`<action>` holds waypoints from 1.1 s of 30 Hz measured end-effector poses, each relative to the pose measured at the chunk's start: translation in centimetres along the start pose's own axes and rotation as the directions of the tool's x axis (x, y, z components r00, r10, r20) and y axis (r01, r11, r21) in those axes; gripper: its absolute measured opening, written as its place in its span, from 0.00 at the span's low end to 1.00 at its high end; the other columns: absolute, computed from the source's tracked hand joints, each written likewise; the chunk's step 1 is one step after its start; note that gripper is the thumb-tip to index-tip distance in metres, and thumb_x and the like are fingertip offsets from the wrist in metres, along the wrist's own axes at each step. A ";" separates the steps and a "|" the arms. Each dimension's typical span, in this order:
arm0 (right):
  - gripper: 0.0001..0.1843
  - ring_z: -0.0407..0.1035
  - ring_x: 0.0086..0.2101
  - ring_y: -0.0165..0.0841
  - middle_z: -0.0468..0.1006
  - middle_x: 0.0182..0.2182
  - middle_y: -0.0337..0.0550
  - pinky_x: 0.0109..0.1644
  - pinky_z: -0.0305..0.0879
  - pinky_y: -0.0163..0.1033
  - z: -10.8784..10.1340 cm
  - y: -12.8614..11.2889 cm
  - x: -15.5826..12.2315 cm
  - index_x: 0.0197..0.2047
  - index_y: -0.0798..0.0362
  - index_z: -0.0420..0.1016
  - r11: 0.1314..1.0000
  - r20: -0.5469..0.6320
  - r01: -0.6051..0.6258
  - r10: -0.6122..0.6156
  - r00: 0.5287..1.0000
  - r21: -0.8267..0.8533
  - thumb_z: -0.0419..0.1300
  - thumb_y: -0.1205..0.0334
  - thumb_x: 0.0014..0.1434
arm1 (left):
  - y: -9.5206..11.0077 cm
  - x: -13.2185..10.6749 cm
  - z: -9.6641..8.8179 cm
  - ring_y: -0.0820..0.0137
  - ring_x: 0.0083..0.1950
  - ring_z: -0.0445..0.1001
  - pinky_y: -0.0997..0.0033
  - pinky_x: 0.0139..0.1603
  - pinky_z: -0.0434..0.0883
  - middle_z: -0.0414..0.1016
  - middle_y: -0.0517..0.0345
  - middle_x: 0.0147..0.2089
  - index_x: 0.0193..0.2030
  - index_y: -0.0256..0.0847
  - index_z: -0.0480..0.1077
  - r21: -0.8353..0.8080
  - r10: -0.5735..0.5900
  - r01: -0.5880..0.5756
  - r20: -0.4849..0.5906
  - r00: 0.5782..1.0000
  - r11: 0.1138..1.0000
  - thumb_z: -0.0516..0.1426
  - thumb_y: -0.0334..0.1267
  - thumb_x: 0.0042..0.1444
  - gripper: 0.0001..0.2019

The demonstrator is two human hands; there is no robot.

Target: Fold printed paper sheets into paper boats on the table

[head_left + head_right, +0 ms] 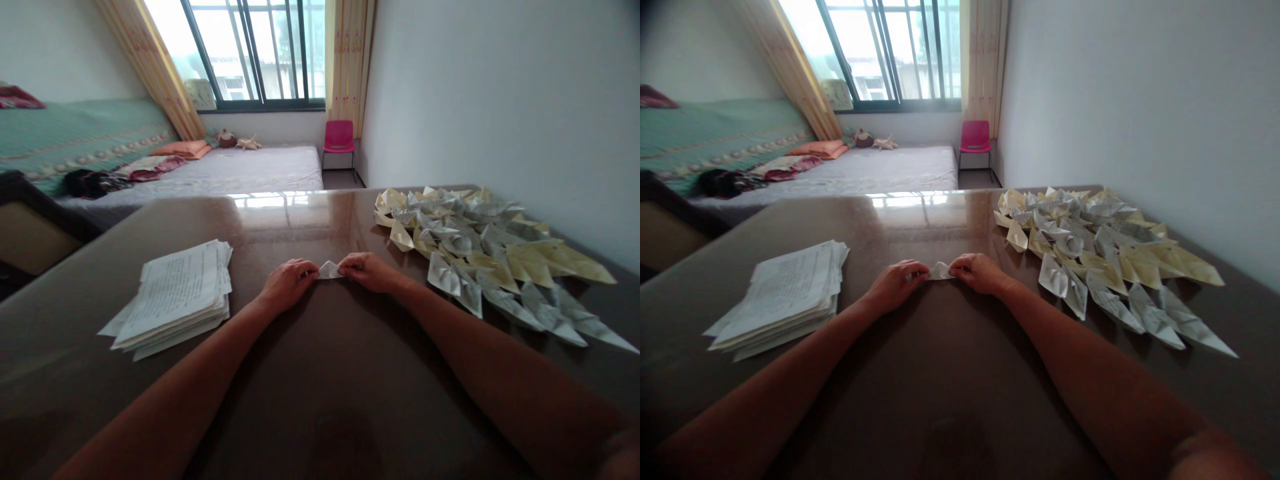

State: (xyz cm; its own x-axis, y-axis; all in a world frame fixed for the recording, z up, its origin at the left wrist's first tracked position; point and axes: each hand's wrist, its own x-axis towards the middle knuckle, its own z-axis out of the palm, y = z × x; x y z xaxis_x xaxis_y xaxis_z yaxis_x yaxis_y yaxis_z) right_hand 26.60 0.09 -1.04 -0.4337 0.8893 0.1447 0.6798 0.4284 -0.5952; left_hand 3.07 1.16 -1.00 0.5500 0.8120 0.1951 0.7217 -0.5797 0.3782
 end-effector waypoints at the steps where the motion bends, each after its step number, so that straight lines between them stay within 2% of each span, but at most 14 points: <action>1: 0.12 0.71 0.35 0.30 0.79 0.35 0.42 0.40 0.62 0.33 0.2 -0.1 0.1 0.42 0.53 0.78 0.999 -0.020 -0.035 0.035 0.999 0.000 0.55 0.60 0.62 | 0.0 0.2 0.1 0.67 0.43 0.73 0.69 0.45 0.68 0.77 0.57 0.43 0.43 0.46 0.74 -0.008 -0.034 0.034 -0.001 0.999 0.999 0.49 0.46 0.62 0.14; 8: 0.10 0.72 0.37 0.32 0.79 0.37 0.43 0.40 0.61 0.34 1.2 -1.2 0.3 0.45 0.50 0.71 0.963 -0.108 -0.232 0.218 0.970 -0.137 0.54 0.59 0.61 | 0.5 0.9 0.5 0.66 0.40 0.74 0.69 0.39 0.67 0.78 0.59 0.42 0.49 0.50 0.72 0.021 -0.177 0.177 0.004 0.984 0.984 0.49 0.48 0.61 0.15; 15: 0.11 0.71 0.33 0.31 0.78 0.32 0.37 0.36 0.58 0.33 1.1 -1.6 0.4 0.46 0.46 0.69 0.966 -0.086 -0.230 0.221 0.972 -0.120 0.54 0.61 0.60 | 0.9 1.0 0.0 0.66 0.39 0.74 0.70 0.37 0.65 0.77 0.62 0.38 0.51 0.52 0.68 0.053 -0.188 0.186 0.039 0.981 0.981 0.50 0.47 0.61 0.14; 18: 0.09 0.71 0.33 0.31 0.78 0.33 0.38 0.35 0.57 0.33 0.9 -2.1 0.2 0.43 0.46 0.73 0.952 -0.101 -0.230 0.213 0.972 -0.204 0.53 0.61 0.61 | 1.1 0.9 0.3 0.66 0.40 0.73 0.70 0.36 0.65 0.76 0.61 0.39 0.52 0.52 0.66 0.077 -0.173 0.171 0.026 0.985 0.982 0.51 0.46 0.61 0.14; 21: 0.09 0.70 0.33 0.31 0.77 0.34 0.39 0.33 0.56 0.33 0.8 -2.3 0.0 0.41 0.45 0.75 0.935 -0.117 -0.210 0.184 0.976 -0.285 0.54 0.59 0.60 | 1.3 0.6 0.6 0.67 0.45 0.72 0.71 0.38 0.66 0.74 0.60 0.44 0.53 0.51 0.65 0.132 -0.123 0.125 -0.022 0.992 0.983 0.50 0.45 0.63 0.13; 23: 0.09 0.69 0.32 0.30 0.77 0.34 0.38 0.33 0.56 0.33 0.7 -2.1 -0.1 0.41 0.46 0.75 0.942 -0.101 -0.190 0.168 0.981 -0.277 0.55 0.58 0.60 | 1.3 0.4 0.7 0.67 0.49 0.70 0.71 0.39 0.67 0.72 0.59 0.48 0.52 0.52 0.66 0.177 -0.047 0.052 -0.034 0.998 0.983 0.49 0.43 0.64 0.12; 28: 0.10 0.70 0.35 0.30 0.76 0.37 0.39 0.38 0.59 0.33 0.4 -1.2 -0.1 0.41 0.46 0.75 0.964 -0.059 -0.132 0.121 0.991 -0.231 0.53 0.61 0.62 | 1.4 -0.1 0.3 0.65 0.50 0.66 0.71 0.38 0.67 0.72 0.59 0.47 0.48 0.51 0.71 0.284 0.157 -0.169 0.064 0.986 0.944 0.49 0.39 0.65 0.11; 33: 0.11 0.70 0.38 0.33 0.76 0.40 0.40 0.36 0.58 0.34 0.5 -1.4 -0.3 0.44 0.46 0.73 0.932 -0.078 -0.144 0.125 0.989 -0.331 0.50 0.59 0.64 | 2.5 -0.8 -0.3 0.63 0.48 0.65 0.70 0.38 0.67 0.71 0.54 0.46 0.55 0.48 0.68 0.405 0.159 -0.206 0.147 0.976 0.891 0.49 0.36 0.64 0.14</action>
State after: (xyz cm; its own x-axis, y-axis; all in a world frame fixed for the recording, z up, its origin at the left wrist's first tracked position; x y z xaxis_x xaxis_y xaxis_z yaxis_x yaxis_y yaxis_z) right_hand 25.49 -0.87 -0.63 -0.2978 0.9457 0.1303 0.8924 0.3243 -0.3139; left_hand 4.29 -0.92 0.04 0.7134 0.6908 0.1174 0.6998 -0.7109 -0.0701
